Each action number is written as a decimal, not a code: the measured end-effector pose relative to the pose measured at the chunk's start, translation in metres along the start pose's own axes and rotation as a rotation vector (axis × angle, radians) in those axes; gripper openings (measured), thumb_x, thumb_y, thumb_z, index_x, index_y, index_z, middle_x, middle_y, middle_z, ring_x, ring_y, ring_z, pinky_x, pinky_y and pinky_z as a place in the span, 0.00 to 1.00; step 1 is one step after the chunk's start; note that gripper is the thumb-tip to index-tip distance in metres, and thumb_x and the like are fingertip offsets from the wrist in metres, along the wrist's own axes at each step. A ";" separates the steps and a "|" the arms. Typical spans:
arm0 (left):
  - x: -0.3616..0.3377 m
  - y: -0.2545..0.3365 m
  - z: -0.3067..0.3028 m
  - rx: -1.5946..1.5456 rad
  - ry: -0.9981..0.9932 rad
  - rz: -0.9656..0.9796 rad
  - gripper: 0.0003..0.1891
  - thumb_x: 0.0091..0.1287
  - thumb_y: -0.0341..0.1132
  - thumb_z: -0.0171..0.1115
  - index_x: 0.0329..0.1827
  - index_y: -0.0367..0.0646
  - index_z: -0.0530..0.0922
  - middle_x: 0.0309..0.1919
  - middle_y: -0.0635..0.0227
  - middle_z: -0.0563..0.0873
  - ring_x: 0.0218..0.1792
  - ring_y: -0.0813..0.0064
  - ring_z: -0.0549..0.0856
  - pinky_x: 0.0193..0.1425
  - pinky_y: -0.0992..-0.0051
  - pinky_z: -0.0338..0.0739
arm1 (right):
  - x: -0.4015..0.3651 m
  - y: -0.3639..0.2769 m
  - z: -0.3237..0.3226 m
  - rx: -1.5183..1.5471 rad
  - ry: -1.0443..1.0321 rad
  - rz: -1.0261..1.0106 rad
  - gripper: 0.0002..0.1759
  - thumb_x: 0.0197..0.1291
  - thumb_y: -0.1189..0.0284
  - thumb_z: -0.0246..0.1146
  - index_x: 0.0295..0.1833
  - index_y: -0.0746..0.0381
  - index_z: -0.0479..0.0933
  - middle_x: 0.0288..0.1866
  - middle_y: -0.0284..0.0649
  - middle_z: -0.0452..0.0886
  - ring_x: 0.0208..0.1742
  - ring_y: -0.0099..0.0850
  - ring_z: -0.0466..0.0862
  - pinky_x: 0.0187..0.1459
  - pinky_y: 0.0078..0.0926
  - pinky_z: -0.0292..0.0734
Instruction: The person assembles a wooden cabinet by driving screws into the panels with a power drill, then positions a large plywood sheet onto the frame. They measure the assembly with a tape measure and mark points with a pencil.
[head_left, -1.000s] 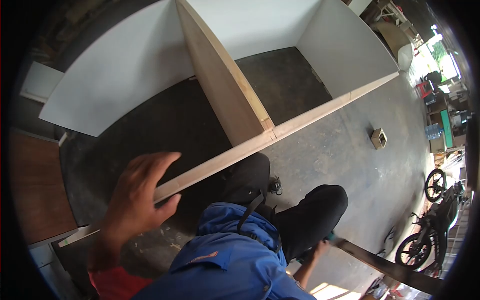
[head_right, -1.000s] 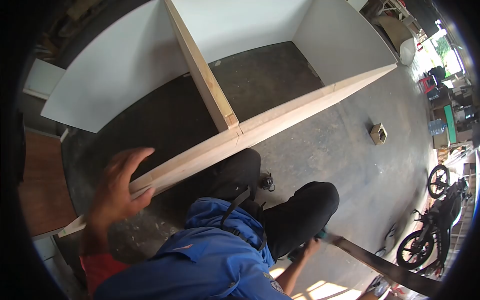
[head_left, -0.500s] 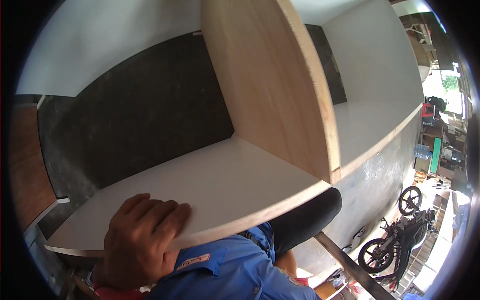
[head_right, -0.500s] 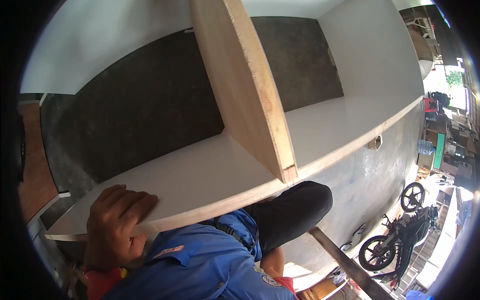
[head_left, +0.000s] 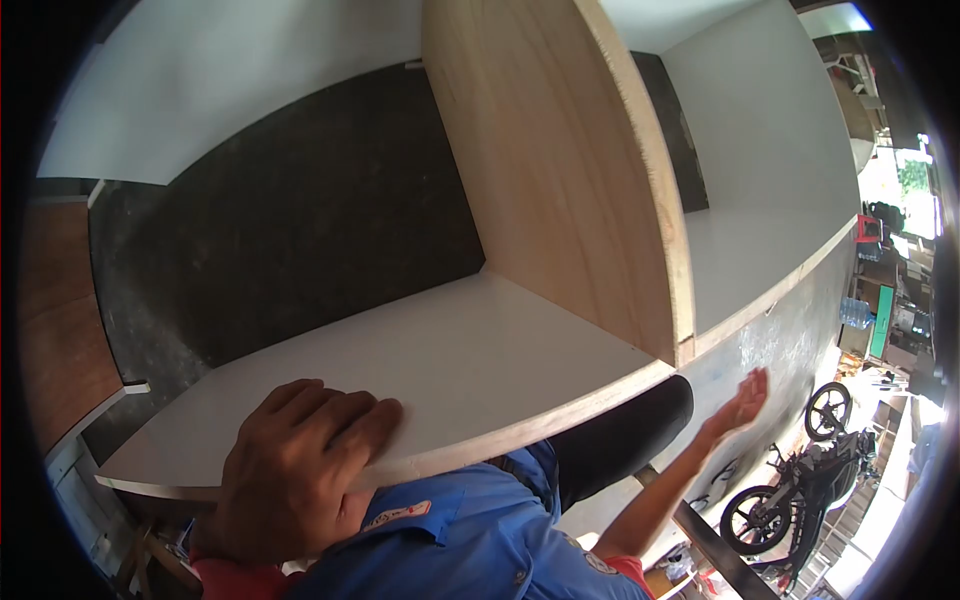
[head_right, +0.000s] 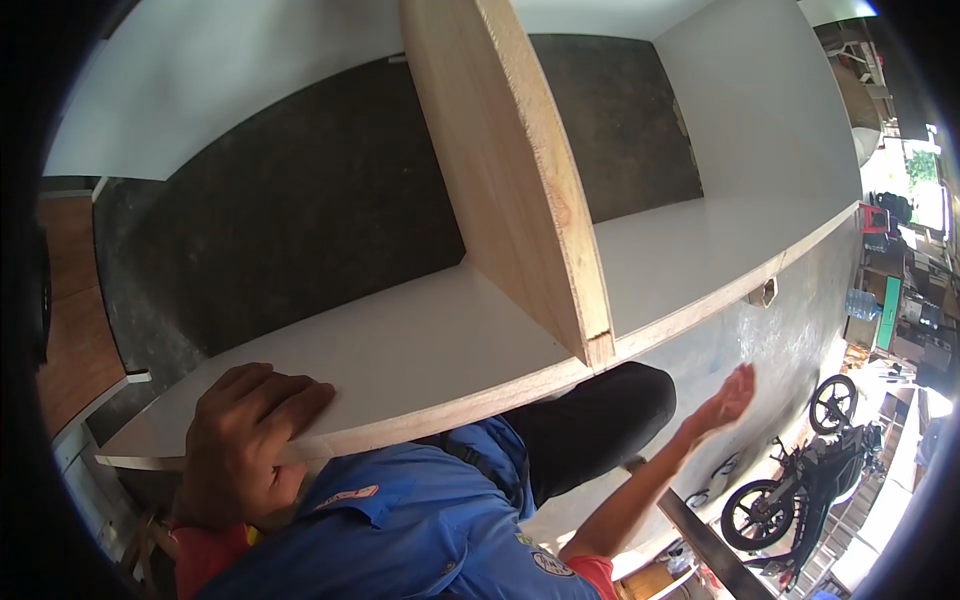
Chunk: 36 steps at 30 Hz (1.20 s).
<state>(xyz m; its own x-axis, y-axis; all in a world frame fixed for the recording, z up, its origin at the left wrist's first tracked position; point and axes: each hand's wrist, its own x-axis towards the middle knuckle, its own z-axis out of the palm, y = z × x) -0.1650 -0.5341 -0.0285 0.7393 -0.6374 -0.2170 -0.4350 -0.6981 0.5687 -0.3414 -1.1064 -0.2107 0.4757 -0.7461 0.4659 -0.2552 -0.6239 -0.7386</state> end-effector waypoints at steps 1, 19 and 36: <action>0.000 0.001 -0.001 0.024 0.011 0.007 0.27 0.44 0.27 0.67 0.53 0.39 0.80 0.43 0.57 0.86 0.42 0.57 0.86 0.57 0.58 0.79 | 0.000 -0.072 0.023 -0.004 -0.038 -0.050 0.21 0.73 0.67 0.59 0.63 0.71 0.74 0.61 0.50 0.79 0.62 0.38 0.80 0.66 0.33 0.73; -0.005 0.002 0.010 0.063 0.136 -0.004 0.15 0.62 0.38 0.69 0.47 0.39 0.84 0.36 0.56 0.87 0.37 0.53 0.86 0.45 0.60 0.79 | -0.059 -0.369 -0.041 1.099 -0.177 -0.927 0.10 0.64 0.60 0.65 0.46 0.43 0.71 0.35 0.15 0.68 0.40 0.17 0.71 0.53 0.35 0.71; -0.004 0.004 0.016 0.202 0.253 -0.041 0.20 0.57 0.42 0.73 0.43 0.33 0.84 0.36 0.49 0.86 0.38 0.46 0.85 0.43 0.61 0.79 | -0.056 -0.316 -0.120 1.113 -0.428 -0.792 0.11 0.70 0.57 0.61 0.56 0.41 0.75 0.37 0.19 0.72 0.47 0.21 0.75 0.56 0.34 0.72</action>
<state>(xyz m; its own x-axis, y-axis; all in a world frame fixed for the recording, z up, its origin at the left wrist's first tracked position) -0.1774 -0.5394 -0.0382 0.8516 -0.5239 -0.0179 -0.4768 -0.7884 0.3887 -0.3888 -0.8956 0.0553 0.4420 -0.0427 0.8960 0.8784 -0.1816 -0.4420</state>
